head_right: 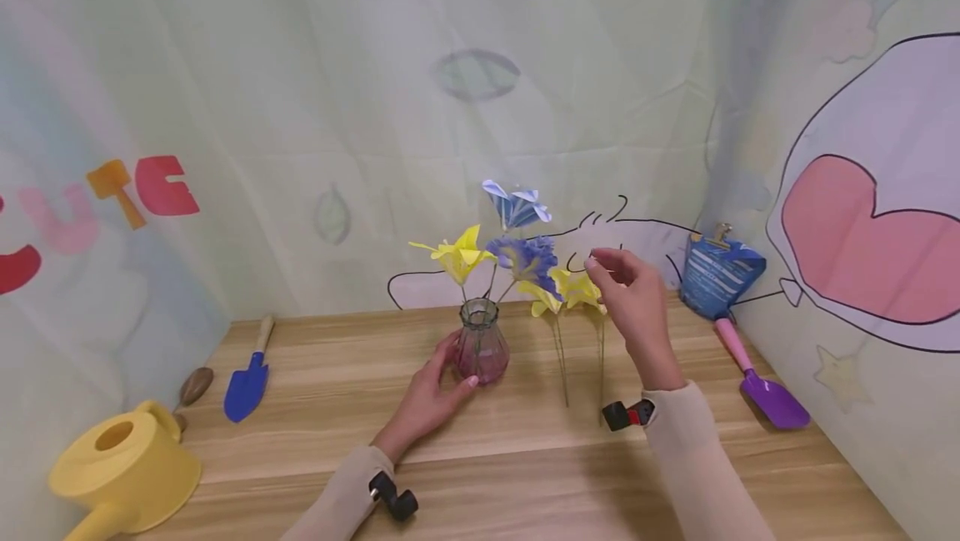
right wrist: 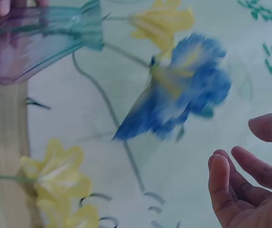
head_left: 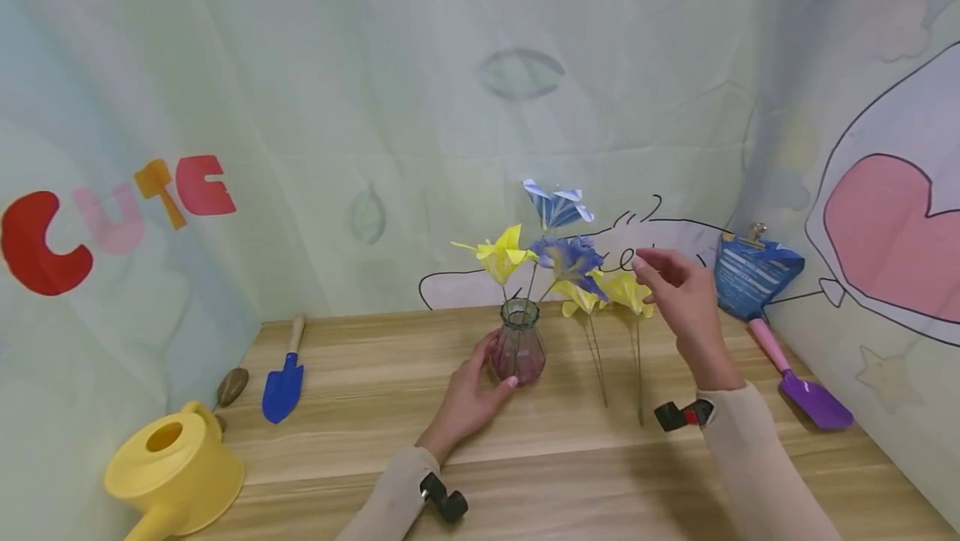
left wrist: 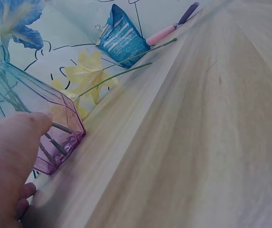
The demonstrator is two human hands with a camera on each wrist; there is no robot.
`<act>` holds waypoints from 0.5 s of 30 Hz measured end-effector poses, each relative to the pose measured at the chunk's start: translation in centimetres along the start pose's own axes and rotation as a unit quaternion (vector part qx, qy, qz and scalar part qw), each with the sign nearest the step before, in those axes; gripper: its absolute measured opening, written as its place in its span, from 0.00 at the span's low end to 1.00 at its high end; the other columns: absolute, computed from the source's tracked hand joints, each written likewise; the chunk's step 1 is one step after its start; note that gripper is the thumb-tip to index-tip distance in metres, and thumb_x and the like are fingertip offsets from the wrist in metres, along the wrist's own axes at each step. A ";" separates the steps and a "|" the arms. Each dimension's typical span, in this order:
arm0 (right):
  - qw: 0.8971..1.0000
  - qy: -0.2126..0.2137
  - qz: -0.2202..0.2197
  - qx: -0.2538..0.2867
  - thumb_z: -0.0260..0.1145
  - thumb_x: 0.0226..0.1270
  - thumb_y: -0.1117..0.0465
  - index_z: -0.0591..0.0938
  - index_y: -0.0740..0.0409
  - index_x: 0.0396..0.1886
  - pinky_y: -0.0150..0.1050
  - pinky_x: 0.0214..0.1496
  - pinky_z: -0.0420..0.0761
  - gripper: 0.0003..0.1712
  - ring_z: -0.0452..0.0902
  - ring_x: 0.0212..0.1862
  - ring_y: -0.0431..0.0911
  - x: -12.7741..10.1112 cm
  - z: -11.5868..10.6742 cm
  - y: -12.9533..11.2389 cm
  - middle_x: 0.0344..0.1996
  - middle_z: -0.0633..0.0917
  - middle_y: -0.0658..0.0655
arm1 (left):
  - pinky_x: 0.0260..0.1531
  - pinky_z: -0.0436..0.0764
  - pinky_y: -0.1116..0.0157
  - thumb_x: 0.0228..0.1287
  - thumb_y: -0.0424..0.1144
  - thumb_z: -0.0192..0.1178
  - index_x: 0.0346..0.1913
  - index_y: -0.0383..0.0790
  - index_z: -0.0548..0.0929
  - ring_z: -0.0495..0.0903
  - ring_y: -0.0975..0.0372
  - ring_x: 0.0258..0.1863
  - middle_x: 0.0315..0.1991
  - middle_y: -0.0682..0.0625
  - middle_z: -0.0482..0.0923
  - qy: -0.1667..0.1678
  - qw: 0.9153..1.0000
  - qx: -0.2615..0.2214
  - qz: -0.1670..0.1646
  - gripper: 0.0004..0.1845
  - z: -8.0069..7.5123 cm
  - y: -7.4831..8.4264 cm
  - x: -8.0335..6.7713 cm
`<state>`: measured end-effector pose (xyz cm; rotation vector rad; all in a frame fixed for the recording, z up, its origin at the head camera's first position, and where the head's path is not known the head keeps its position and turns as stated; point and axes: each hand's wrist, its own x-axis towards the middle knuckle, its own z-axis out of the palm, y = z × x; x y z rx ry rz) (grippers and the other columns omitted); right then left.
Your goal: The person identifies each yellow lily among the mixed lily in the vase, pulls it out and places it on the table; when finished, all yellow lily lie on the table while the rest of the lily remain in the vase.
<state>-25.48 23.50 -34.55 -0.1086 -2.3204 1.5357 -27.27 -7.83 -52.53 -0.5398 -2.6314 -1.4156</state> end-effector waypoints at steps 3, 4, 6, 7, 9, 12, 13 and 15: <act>0.999 -0.002 -0.044 0.013 0.66 0.79 0.41 0.83 0.53 0.69 0.24 0.41 0.86 0.29 0.81 0.49 0.36 -1.1 0.4 -2.0 0.60 0.86 0.59 | 0.80 0.68 0.36 0.72 0.53 0.69 0.86 0.60 0.57 0.71 0.42 0.79 0.80 0.40 0.72 0.003 1.000 -0.001 0.011 0.45 0.0 -0.1 0.0; 0.998 -0.005 -0.058 0.016 0.67 0.79 0.42 0.83 0.53 0.69 0.24 0.41 0.86 0.28 0.81 0.49 0.35 -1.4 0.6 -2.6 0.60 0.87 0.59 | 0.80 0.68 0.36 0.72 0.53 0.69 0.86 0.59 0.57 0.71 0.42 0.79 0.79 0.40 0.72 0.003 1.000 0.000 0.014 0.45 0.0 -0.2 0.0; 0.996 -0.014 -0.088 0.024 0.68 0.79 0.45 0.84 0.54 0.68 0.24 0.40 0.87 0.26 0.82 0.49 0.34 -2.0 1.0 -3.6 0.60 0.88 0.59 | 0.81 0.68 0.37 0.72 0.52 0.69 0.86 0.57 0.58 0.71 0.42 0.80 0.79 0.40 0.72 0.004 1.000 -0.001 0.018 0.45 0.0 -0.1 -0.1; 0.994 -0.019 -0.101 0.028 0.68 0.79 0.46 0.84 0.54 0.67 0.25 0.40 0.87 0.25 0.82 0.48 0.34 -2.3 1.2 -4.0 0.60 0.89 0.59 | 0.81 0.68 0.38 0.72 0.52 0.69 0.86 0.57 0.58 0.71 0.43 0.80 0.80 0.40 0.72 0.003 1.000 -0.001 0.018 0.45 -0.1 -0.1 -0.1; 0.992 -0.029 -0.121 0.031 0.69 0.79 0.49 0.86 0.55 0.65 0.25 0.40 0.87 0.23 0.82 0.48 0.35 -2.8 1.7 -4.6 0.58 0.89 0.60 | 0.80 0.69 0.37 0.72 0.52 0.69 0.86 0.57 0.58 0.71 0.42 0.79 0.79 0.40 0.72 0.004 1.000 -0.001 0.020 0.45 -0.1 0.0 -0.1; 0.990 -0.049 -0.130 0.028 0.69 0.79 0.50 0.86 0.55 0.63 0.25 0.42 0.87 0.21 0.82 0.50 0.38 -3.4 2.6 -5.2 0.57 0.89 0.59 | 0.79 0.69 0.36 0.72 0.53 0.69 0.86 0.56 0.58 0.71 0.41 0.79 0.79 0.39 0.72 0.006 1.000 -0.005 0.022 0.45 -0.3 0.2 -0.2; 0.990 -0.055 -0.130 0.027 0.69 0.79 0.50 0.86 0.55 0.63 0.25 0.43 0.87 0.21 0.82 0.52 0.41 -3.5 3.0 -5.2 0.57 0.89 0.59 | 0.79 0.69 0.35 0.72 0.52 0.69 0.86 0.56 0.58 0.71 0.40 0.79 0.79 0.39 0.72 0.006 1.000 -0.006 0.023 0.45 -0.3 0.3 -0.2; 0.990 -0.066 -0.126 0.020 0.69 0.79 0.50 0.86 0.55 0.63 0.26 0.45 0.88 0.21 0.82 0.53 0.44 -3.8 3.8 -5.3 0.57 0.89 0.59 | 0.79 0.69 0.35 0.72 0.52 0.69 0.86 0.56 0.59 0.71 0.40 0.79 0.79 0.39 0.72 0.007 1.000 -0.009 0.022 0.45 -0.4 0.4 -0.3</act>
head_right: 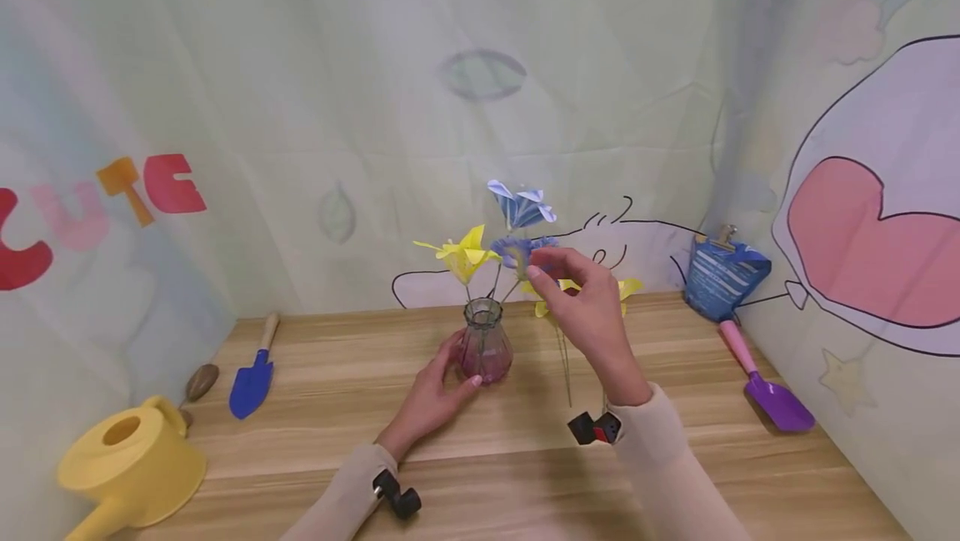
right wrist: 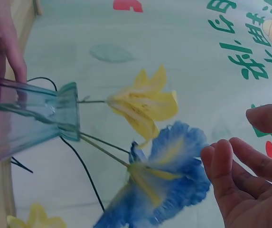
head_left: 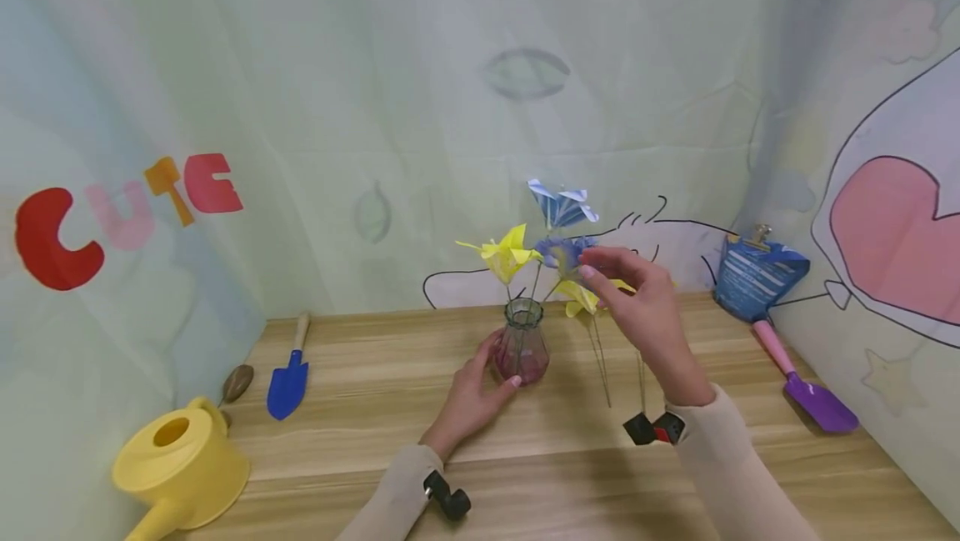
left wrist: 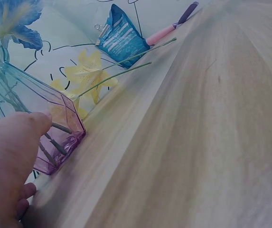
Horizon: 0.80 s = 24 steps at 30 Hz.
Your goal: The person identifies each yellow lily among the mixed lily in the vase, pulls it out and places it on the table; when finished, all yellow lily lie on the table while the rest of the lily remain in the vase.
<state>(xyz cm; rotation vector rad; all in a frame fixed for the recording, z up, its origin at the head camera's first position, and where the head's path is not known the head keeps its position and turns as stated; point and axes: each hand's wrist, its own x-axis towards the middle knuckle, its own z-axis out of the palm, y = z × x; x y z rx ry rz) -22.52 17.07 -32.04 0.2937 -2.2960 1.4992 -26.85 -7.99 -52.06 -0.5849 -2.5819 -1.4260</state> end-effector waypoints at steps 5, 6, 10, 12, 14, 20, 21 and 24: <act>1.000 -0.020 0.009 -0.003 0.69 0.79 0.51 0.87 0.56 0.62 0.27 0.45 0.88 0.20 0.84 0.51 0.49 -0.1 1.9 0.5 0.55 0.91 0.60 | 0.78 0.70 0.35 0.72 0.52 0.69 0.86 0.55 0.59 0.72 0.40 0.78 0.79 0.38 0.73 0.001 1.000 0.001 0.001 0.45 0.1 -0.1 0.0; 1.000 -0.025 0.011 0.000 0.70 0.78 0.51 0.87 0.56 0.62 0.28 0.45 0.89 0.20 0.85 0.51 0.49 0.0 2.2 0.7 0.55 0.91 0.59 | 0.78 0.70 0.35 0.72 0.52 0.69 0.86 0.55 0.59 0.72 0.40 0.78 0.78 0.38 0.73 0.001 1.000 0.002 0.002 0.45 0.1 -0.1 0.1; 0.999 -0.035 0.020 0.004 0.71 0.77 0.53 0.87 0.55 0.62 0.33 0.43 0.91 0.19 0.88 0.54 0.51 0.2 3.6 1.4 0.58 0.91 0.59 | 0.77 0.71 0.35 0.71 0.52 0.69 0.86 0.55 0.59 0.74 0.40 0.77 0.77 0.37 0.74 0.004 1.000 0.002 0.007 0.45 0.1 -0.1 0.1; 0.999 -0.035 0.025 0.007 0.71 0.77 0.55 0.88 0.55 0.62 0.33 0.42 0.91 0.19 0.89 0.54 0.52 0.3 4.2 1.8 0.59 0.91 0.58 | 0.77 0.72 0.35 0.71 0.51 0.69 0.86 0.53 0.59 0.74 0.40 0.77 0.77 0.36 0.74 0.004 1.000 0.001 0.011 0.45 0.1 -0.1 0.2; 0.999 -0.035 0.024 0.008 0.71 0.76 0.57 0.88 0.57 0.62 0.31 0.41 0.91 0.19 0.90 0.54 0.53 0.3 4.8 2.1 0.59 0.91 0.59 | 0.76 0.73 0.35 0.71 0.51 0.70 0.85 0.52 0.59 0.75 0.40 0.76 0.77 0.36 0.75 0.004 1.000 0.002 0.014 0.45 0.1 -0.1 0.2; 0.998 -0.048 0.022 0.015 0.72 0.74 0.59 0.88 0.57 0.61 0.33 0.34 0.89 0.19 0.91 0.46 0.55 0.5 6.6 3.2 0.59 0.91 0.61 | 0.76 0.74 0.37 0.71 0.50 0.70 0.85 0.52 0.60 0.75 0.41 0.76 0.77 0.37 0.75 0.008 1.000 -0.001 0.018 0.45 0.2 -0.3 0.2; 0.998 -0.051 0.026 0.017 0.72 0.74 0.59 0.89 0.57 0.61 0.33 0.32 0.88 0.19 0.92 0.44 0.56 0.5 6.9 3.3 0.59 0.91 0.61 | 0.77 0.74 0.37 0.71 0.50 0.70 0.85 0.52 0.60 0.75 0.42 0.77 0.77 0.37 0.75 0.008 1.000 -0.002 0.018 0.44 0.1 -0.3 0.2; 0.997 -0.060 0.040 0.024 0.72 0.74 0.59 0.88 0.56 0.62 0.32 0.27 0.85 0.19 0.91 0.39 0.57 0.6 7.6 3.8 0.60 0.91 0.61 | 0.77 0.73 0.37 0.71 0.49 0.70 0.85 0.54 0.60 0.74 0.42 0.77 0.77 0.38 0.75 0.006 1.000 -0.003 0.017 0.44 0.1 -0.4 0.2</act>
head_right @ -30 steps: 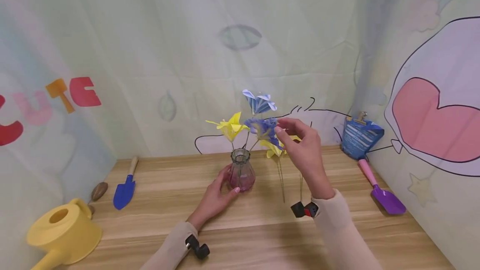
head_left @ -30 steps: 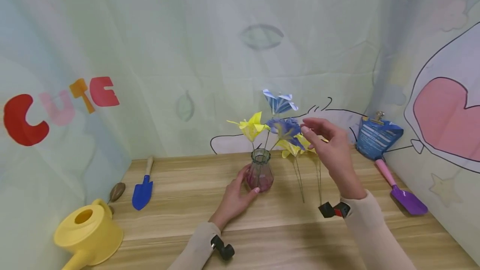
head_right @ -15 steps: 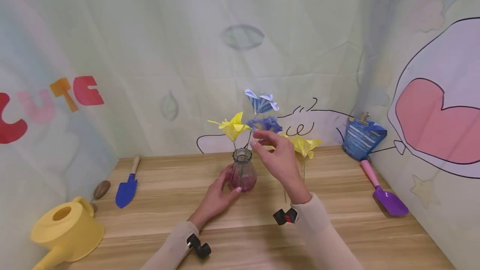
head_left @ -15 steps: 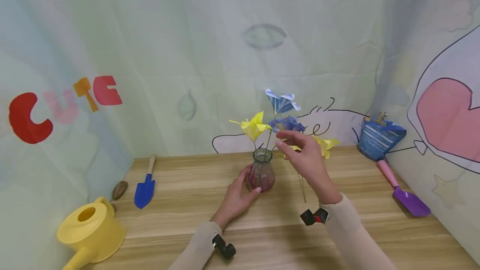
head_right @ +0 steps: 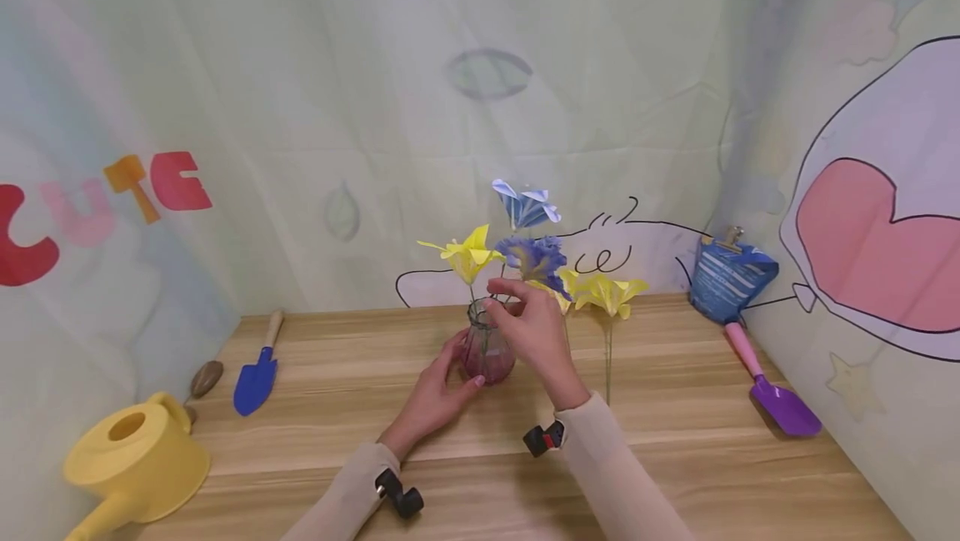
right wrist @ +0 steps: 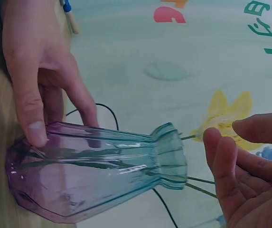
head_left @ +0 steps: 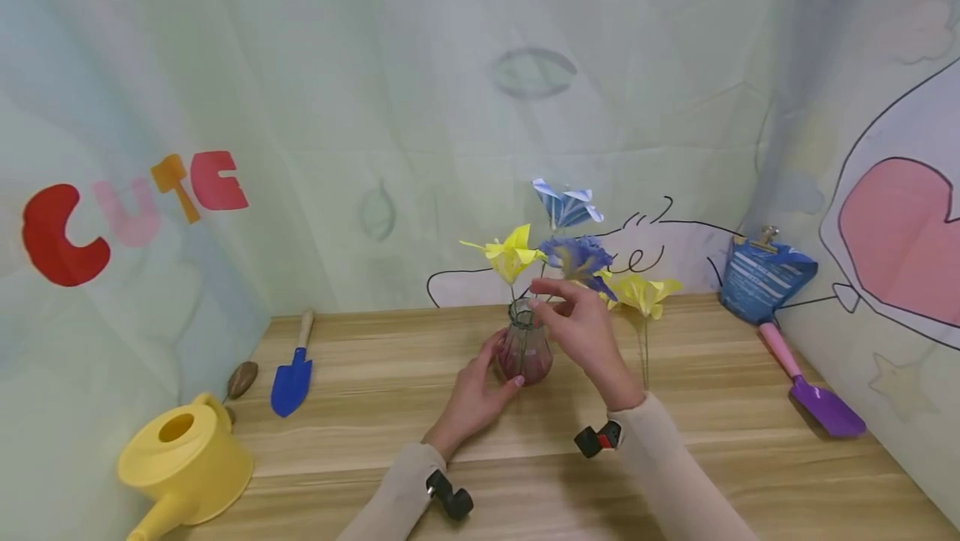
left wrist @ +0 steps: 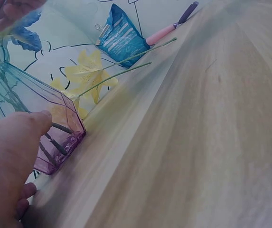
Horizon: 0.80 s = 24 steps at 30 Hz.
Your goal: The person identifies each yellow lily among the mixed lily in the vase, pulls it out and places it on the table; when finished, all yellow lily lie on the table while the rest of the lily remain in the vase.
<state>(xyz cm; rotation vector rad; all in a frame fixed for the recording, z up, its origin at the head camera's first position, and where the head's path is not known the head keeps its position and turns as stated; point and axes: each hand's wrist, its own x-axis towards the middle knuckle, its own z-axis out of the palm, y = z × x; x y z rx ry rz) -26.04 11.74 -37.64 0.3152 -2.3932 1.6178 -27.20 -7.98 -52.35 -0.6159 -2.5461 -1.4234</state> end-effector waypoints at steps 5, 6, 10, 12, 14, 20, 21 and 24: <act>1.000 -0.008 0.028 0.011 0.70 0.76 0.58 0.88 0.55 0.63 0.34 0.23 0.83 0.19 0.91 0.35 0.57 0.4 0.7 0.5 0.61 0.90 0.59 | 0.77 0.73 0.38 0.72 0.50 0.69 0.85 0.56 0.59 0.73 0.43 0.78 0.79 0.41 0.73 -0.010 1.000 0.009 -0.012 0.44 0.1 -0.1 0.1; 0.999 -0.009 0.031 0.015 0.70 0.76 0.59 0.88 0.55 0.63 0.35 0.22 0.82 0.19 0.90 0.34 0.59 0.4 0.9 0.6 0.61 0.90 0.60 | 0.78 0.73 0.38 0.72 0.50 0.69 0.86 0.56 0.58 0.72 0.43 0.79 0.79 0.41 0.73 -0.012 1.000 0.012 -0.015 0.45 0.1 -0.1 0.1; 0.999 -0.010 0.036 0.022 0.69 0.76 0.59 0.88 0.56 0.63 0.32 0.19 0.78 0.18 0.90 0.33 0.64 0.7 1.4 0.9 0.60 0.90 0.61 | 0.78 0.73 0.38 0.72 0.49 0.69 0.86 0.57 0.58 0.72 0.44 0.79 0.80 0.43 0.73 -0.013 1.000 0.016 -0.017 0.44 0.1 -0.2 0.1; 0.999 -0.009 0.035 0.026 0.69 0.76 0.60 0.88 0.58 0.62 0.30 0.17 0.74 0.18 0.90 0.31 0.64 1.0 1.7 1.1 0.58 0.91 0.62 | 0.78 0.73 0.38 0.72 0.49 0.69 0.85 0.56 0.59 0.73 0.43 0.79 0.79 0.43 0.73 -0.011 1.000 0.016 -0.012 0.44 0.1 -0.2 0.1; 0.999 -0.007 0.035 0.027 0.70 0.76 0.60 0.89 0.59 0.61 0.29 0.16 0.72 0.18 0.90 0.30 0.65 1.2 2.0 1.1 0.57 0.91 0.62 | 0.77 0.73 0.37 0.72 0.48 0.69 0.85 0.55 0.60 0.73 0.42 0.78 0.79 0.42 0.74 -0.008 1.000 0.016 -0.007 0.44 0.1 -0.3 0.1; 0.999 -0.002 0.034 0.023 0.71 0.72 0.62 0.90 0.61 0.58 0.28 0.17 0.74 0.17 0.87 0.28 0.68 1.8 3.0 1.0 0.52 0.93 0.63 | 0.77 0.73 0.36 0.73 0.50 0.68 0.85 0.56 0.59 0.73 0.42 0.78 0.78 0.41 0.75 -0.009 1.000 0.010 -0.012 0.43 0.1 -0.3 0.1; 0.999 0.000 0.033 0.022 0.72 0.71 0.63 0.90 0.61 0.57 0.29 0.18 0.75 0.17 0.86 0.27 0.68 1.9 3.1 1.0 0.51 0.93 0.63 | 0.77 0.73 0.36 0.73 0.50 0.68 0.85 0.56 0.59 0.74 0.42 0.78 0.78 0.40 0.75 -0.009 1.000 0.010 -0.010 0.43 0.1 -0.3 0.1; 0.999 0.004 0.033 0.012 0.73 0.70 0.64 0.91 0.60 0.54 0.29 0.17 0.76 0.14 0.85 0.24 0.68 2.0 3.4 0.9 0.49 0.94 0.63 | 0.77 0.74 0.37 0.74 0.51 0.67 0.86 0.58 0.58 0.74 0.43 0.78 0.78 0.41 0.74 -0.012 1.000 0.014 -0.012 0.43 0.1 -0.4 0.1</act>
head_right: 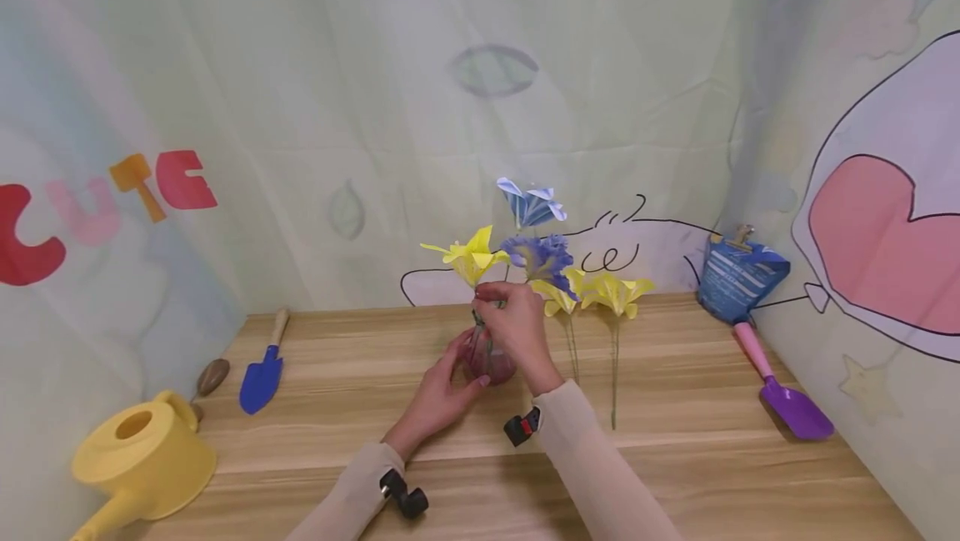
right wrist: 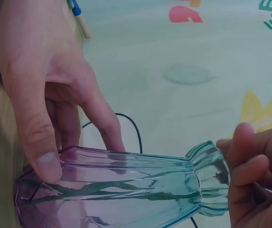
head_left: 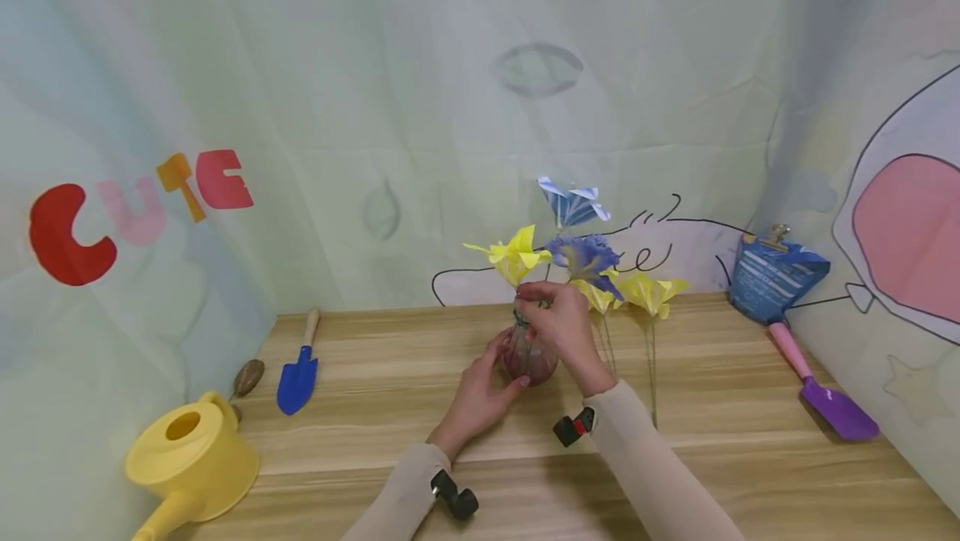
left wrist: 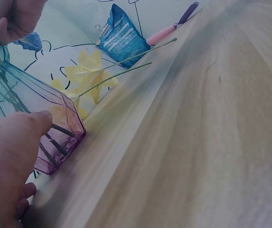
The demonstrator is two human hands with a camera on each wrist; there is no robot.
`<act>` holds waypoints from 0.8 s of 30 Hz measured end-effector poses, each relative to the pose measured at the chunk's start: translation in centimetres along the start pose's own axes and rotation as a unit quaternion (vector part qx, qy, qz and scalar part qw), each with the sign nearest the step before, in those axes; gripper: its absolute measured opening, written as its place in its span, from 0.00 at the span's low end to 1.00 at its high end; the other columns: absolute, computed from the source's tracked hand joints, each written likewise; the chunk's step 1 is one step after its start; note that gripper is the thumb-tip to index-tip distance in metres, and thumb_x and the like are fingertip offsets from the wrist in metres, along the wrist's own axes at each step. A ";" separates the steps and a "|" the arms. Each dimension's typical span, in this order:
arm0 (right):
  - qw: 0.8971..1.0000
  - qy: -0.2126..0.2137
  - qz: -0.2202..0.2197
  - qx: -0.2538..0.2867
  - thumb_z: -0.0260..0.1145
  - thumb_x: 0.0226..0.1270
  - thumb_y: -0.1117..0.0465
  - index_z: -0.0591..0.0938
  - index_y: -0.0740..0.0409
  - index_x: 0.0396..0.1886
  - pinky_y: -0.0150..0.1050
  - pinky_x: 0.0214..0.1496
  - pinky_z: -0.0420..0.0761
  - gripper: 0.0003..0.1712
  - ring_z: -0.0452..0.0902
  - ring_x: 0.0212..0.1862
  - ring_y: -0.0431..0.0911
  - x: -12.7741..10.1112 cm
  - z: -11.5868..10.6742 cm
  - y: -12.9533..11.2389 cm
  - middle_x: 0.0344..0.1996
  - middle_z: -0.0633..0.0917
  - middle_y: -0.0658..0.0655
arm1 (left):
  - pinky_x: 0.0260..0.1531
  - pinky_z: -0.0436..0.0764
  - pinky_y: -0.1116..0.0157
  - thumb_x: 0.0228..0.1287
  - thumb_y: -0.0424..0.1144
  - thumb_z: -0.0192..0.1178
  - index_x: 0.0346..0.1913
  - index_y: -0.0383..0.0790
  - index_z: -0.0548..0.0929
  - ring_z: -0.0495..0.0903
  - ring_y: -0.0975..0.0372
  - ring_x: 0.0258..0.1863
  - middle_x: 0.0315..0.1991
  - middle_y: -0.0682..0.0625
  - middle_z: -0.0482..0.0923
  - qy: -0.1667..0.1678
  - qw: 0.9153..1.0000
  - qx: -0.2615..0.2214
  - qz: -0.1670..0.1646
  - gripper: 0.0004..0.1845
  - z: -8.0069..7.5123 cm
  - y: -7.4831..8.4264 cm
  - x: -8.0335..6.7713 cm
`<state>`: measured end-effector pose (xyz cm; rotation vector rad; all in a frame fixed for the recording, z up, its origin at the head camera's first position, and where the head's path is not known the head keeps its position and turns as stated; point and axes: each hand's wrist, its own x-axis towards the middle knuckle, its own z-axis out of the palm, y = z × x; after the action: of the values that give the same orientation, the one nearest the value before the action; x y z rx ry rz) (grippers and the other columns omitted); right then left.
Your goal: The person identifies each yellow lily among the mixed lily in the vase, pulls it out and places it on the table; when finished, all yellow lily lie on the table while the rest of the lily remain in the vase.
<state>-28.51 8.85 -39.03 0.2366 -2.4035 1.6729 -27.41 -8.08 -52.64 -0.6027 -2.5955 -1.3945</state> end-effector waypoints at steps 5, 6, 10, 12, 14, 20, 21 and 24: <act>1.000 0.004 -0.005 -0.007 0.73 0.70 0.64 0.92 0.60 0.51 0.29 0.17 0.75 0.13 0.83 0.18 0.58 0.1 0.0 -0.1 0.46 0.94 0.63 | 0.78 0.73 0.37 0.74 0.52 0.67 0.86 0.59 0.58 0.73 0.43 0.79 0.79 0.41 0.73 0.000 1.000 0.003 -0.005 0.44 0.1 0.1 0.0; 1.000 0.005 -0.006 -0.005 0.73 0.70 0.64 0.92 0.61 0.51 0.29 0.16 0.74 0.13 0.81 0.16 0.55 0.2 -0.1 0.0 0.46 0.94 0.63 | 0.78 0.73 0.37 0.74 0.52 0.67 0.86 0.58 0.58 0.73 0.43 0.79 0.79 0.40 0.73 0.001 1.000 0.005 -0.007 0.44 0.1 0.1 0.0; 1.000 0.009 -0.002 0.003 0.73 0.69 0.64 0.93 0.62 0.49 0.28 0.15 0.70 0.12 0.77 0.14 0.45 0.4 -0.1 -0.1 0.45 0.94 0.64 | 0.78 0.73 0.38 0.73 0.53 0.67 0.86 0.58 0.58 0.73 0.43 0.79 0.79 0.40 0.73 0.001 1.000 0.010 -0.010 0.44 0.1 0.2 0.0; 1.000 0.012 0.003 0.008 0.73 0.69 0.64 0.93 0.62 0.48 0.29 0.14 0.68 0.11 0.75 0.13 0.43 0.4 -0.2 -0.1 0.45 0.94 0.64 | 0.78 0.74 0.38 0.73 0.53 0.67 0.86 0.59 0.58 0.73 0.43 0.79 0.79 0.40 0.72 0.000 1.000 0.008 -0.013 0.44 0.1 0.3 0.0; 1.000 0.014 0.006 0.011 0.73 0.70 0.63 0.93 0.62 0.49 0.29 0.14 0.68 0.11 0.74 0.13 0.43 0.5 -0.3 -0.4 0.46 0.94 0.64 | 0.77 0.74 0.38 0.73 0.53 0.67 0.85 0.58 0.58 0.73 0.43 0.78 0.79 0.39 0.73 0.001 1.000 0.004 -0.011 0.43 0.1 0.3 0.0; 1.000 0.019 0.000 0.011 0.74 0.73 0.59 0.92 0.59 0.52 0.30 0.16 0.73 0.13 0.77 0.17 0.56 0.6 -1.0 -1.4 0.49 0.93 0.62 | 0.77 0.74 0.38 0.73 0.54 0.67 0.85 0.59 0.58 0.73 0.43 0.78 0.79 0.40 0.72 0.001 1.000 0.004 -0.017 0.43 0.1 0.3 -0.1; 1.000 0.018 -0.001 0.010 0.73 0.73 0.58 0.92 0.59 0.53 0.30 0.17 0.73 0.14 0.77 0.16 0.55 0.6 -1.1 -1.6 0.49 0.93 0.61 | 0.77 0.73 0.37 0.73 0.54 0.67 0.85 0.59 0.58 0.73 0.42 0.78 0.79 0.40 0.72 0.001 1.000 0.004 -0.018 0.43 0.1 0.3 0.0; 1.000 0.021 -0.005 0.011 0.73 0.74 0.55 0.92 0.56 0.55 0.30 0.18 0.73 0.15 0.75 0.15 0.48 0.7 -1.4 -2.4 0.48 0.93 0.60 | 0.77 0.73 0.36 0.73 0.53 0.67 0.85 0.59 0.58 0.73 0.41 0.78 0.79 0.39 0.72 0.003 1.000 0.002 -0.017 0.43 0.2 0.2 0.0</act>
<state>-28.48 9.33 -36.25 0.2148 -2.3514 1.6832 -27.28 -7.83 -52.56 -0.5564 -2.6161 -1.3973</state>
